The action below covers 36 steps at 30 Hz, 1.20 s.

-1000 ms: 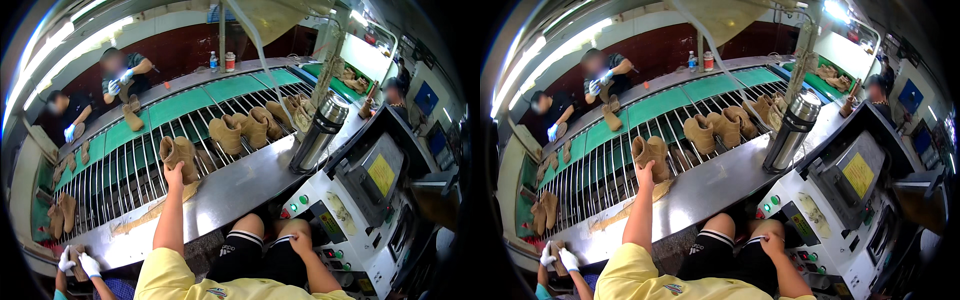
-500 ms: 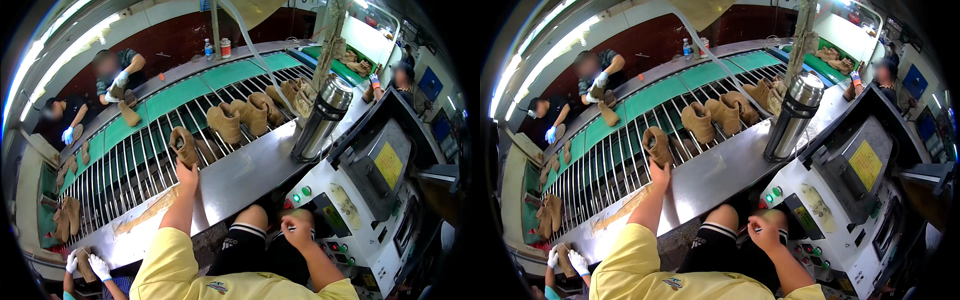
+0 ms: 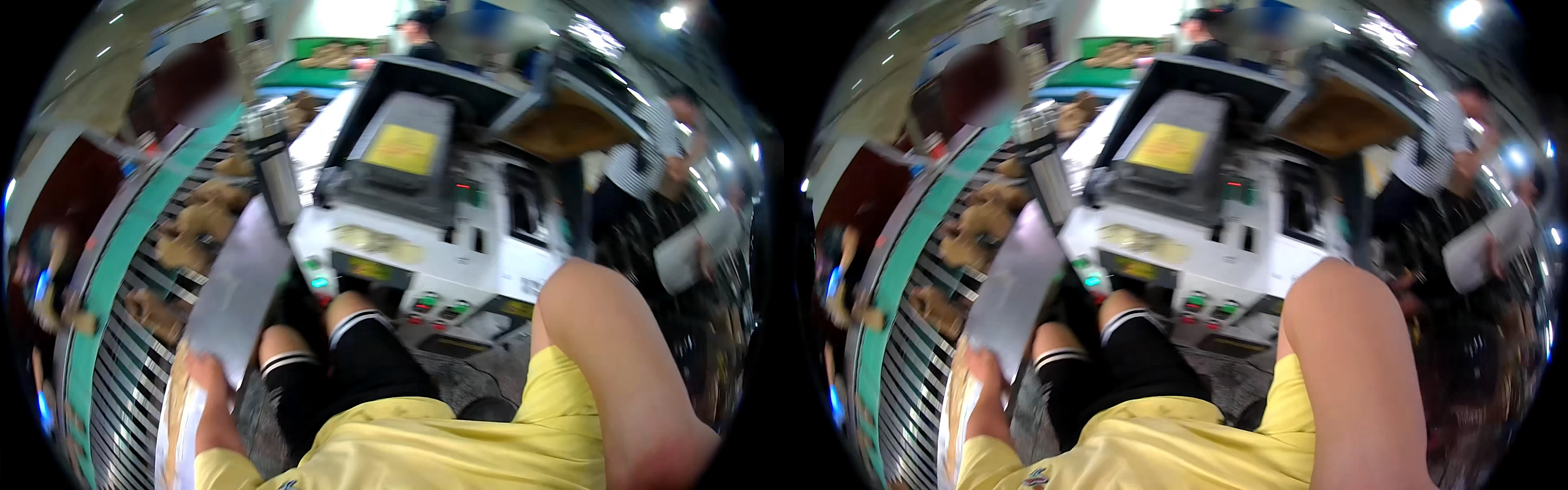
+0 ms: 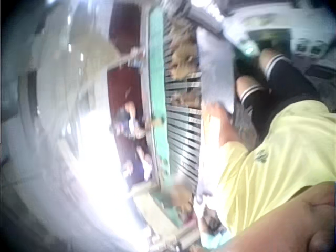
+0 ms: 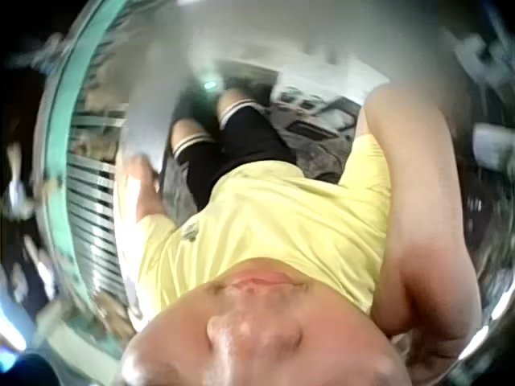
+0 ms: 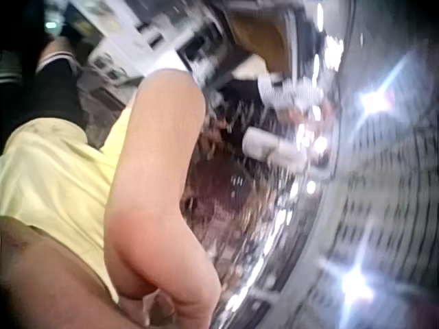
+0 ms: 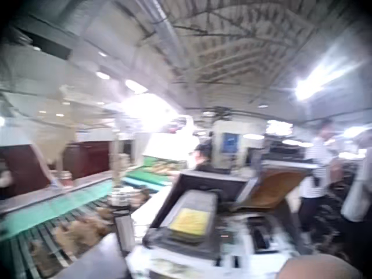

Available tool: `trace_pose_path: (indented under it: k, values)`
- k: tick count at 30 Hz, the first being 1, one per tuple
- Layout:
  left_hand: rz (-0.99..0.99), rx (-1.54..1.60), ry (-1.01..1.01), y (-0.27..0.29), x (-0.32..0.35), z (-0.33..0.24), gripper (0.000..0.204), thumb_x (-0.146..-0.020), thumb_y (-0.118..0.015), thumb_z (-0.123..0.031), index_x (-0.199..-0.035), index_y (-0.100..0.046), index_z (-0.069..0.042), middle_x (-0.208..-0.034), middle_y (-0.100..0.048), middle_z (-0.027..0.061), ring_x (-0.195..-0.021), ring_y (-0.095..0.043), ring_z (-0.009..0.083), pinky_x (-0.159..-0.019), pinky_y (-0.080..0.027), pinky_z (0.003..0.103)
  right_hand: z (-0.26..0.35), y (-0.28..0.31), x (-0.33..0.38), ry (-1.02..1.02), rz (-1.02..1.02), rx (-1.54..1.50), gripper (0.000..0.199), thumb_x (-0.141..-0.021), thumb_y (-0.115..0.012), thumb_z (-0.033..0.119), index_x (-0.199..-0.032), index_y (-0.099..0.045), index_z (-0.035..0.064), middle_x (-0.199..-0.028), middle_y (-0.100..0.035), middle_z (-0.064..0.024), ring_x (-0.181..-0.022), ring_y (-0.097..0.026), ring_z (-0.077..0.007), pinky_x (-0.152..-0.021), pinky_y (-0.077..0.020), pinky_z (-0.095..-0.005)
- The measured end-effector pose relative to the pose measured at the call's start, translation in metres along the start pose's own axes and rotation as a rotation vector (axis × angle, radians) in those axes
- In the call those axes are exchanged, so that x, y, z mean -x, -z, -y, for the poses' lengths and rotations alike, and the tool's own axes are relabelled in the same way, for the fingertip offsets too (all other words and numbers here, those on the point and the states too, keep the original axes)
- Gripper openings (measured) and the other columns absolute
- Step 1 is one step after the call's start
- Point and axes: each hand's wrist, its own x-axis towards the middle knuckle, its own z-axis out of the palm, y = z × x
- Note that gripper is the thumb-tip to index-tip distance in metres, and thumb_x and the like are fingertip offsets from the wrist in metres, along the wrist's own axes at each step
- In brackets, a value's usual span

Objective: The person takes boots from a conveyor belt, places them one at a time into a machine to press or bond the soles, and then returns them to the conveyor.

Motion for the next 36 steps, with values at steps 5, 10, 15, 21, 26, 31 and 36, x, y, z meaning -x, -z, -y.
trace_pose_path:
  k: [5,10,15,21,26,31,36]
  values:
    - [-0.108,-0.087,-0.143,-0.024,-0.015,0.031,0.05,-0.088,-0.049,-0.027,-0.127,-0.049,0.006,-0.121,-0.054,0.0279,-0.113,-0.051,0.0408,-0.098,-0.039,0.046,0.035,0.019,-0.002,-0.231,0.185,0.361,0.039,-0.076,-0.072,0.03,-0.109,-0.063,0.0146,-0.107,-0.064,-0.0053,-0.096,-0.061,-0.0169,-0.091,-0.043,-0.0323]
    - [-0.129,-0.198,-0.159,-0.033,-0.028,0.042,0.045,-0.091,-0.046,-0.025,-0.122,-0.05,0.006,-0.113,-0.058,0.0275,-0.102,-0.056,0.0419,-0.089,-0.044,0.047,0.058,0.047,-0.008,-0.551,0.334,0.852,0.036,-0.074,-0.073,0.029,-0.106,-0.062,0.0143,-0.103,-0.064,-0.0049,-0.092,-0.061,-0.0171,-0.088,-0.0432,-0.0321]
    - [-0.089,-0.18,-0.138,-0.034,-0.029,0.04,0.047,-0.091,-0.045,-0.027,-0.123,-0.05,0.006,-0.113,-0.058,0.0281,-0.104,-0.055,0.0424,-0.09,-0.043,0.048,0.067,0.084,-0.008,-0.888,0.47,1.3,0.034,-0.073,-0.073,0.027,-0.103,-0.062,0.0139,-0.099,-0.063,-0.0044,-0.089,-0.061,-0.0173,-0.085,-0.0435,-0.0319]
    - [-0.105,-0.167,-0.126,-0.036,-0.032,0.048,0.044,-0.091,-0.045,-0.024,-0.124,-0.05,0.005,-0.12,-0.056,0.0254,-0.11,-0.052,0.0407,-0.095,-0.04,0.045,0.09,0.109,-0.005,-1.145,0.579,1.619,0.032,-0.072,-0.073,0.025,-0.099,-0.062,0.0135,-0.095,-0.062,-0.0039,-0.086,-0.06,-0.0175,-0.082,-0.0437,-0.0316]
    - [-0.064,-0.177,-0.082,-0.03,-0.027,0.039,0.047,-0.091,-0.045,-0.024,-0.128,-0.048,0.003,-0.124,-0.054,0.0237,-0.113,-0.052,0.0383,-0.097,-0.04,0.044,0.096,0.122,0.001,-1.238,0.624,1.719,0.03,-0.071,-0.073,0.023,-0.096,-0.061,0.0132,-0.091,-0.061,-0.0035,-0.082,-0.059,-0.0177,-0.079,-0.044,-0.0314]
    - [-0.066,-0.125,-0.074,-0.028,-0.024,0.036,0.045,-0.089,-0.046,-0.022,-0.126,-0.05,0.004,-0.123,-0.055,0.0236,-0.112,-0.052,0.0388,-0.097,-0.04,0.044,0.099,0.126,0.002,-1.274,0.662,1.763,0.028,-0.069,-0.073,0.021,-0.093,-0.061,0.0128,-0.088,-0.06,-0.0031,-0.079,-0.059,-0.018,-0.076,-0.0442,-0.0312]
    - [-0.08,-0.121,-0.067,-0.023,-0.022,0.033,0.043,-0.089,-0.047,-0.021,-0.123,-0.052,0.004,-0.121,-0.056,0.0247,-0.111,-0.053,0.0396,-0.096,-0.041,0.044,0.097,0.122,0.005,-1.26,0.705,1.752,0.026,-0.068,-0.073,0.019,-0.09,-0.061,0.0125,-0.084,-0.06,-0.0027,-0.076,-0.059,-0.0182,-0.073,-0.0444,-0.031]
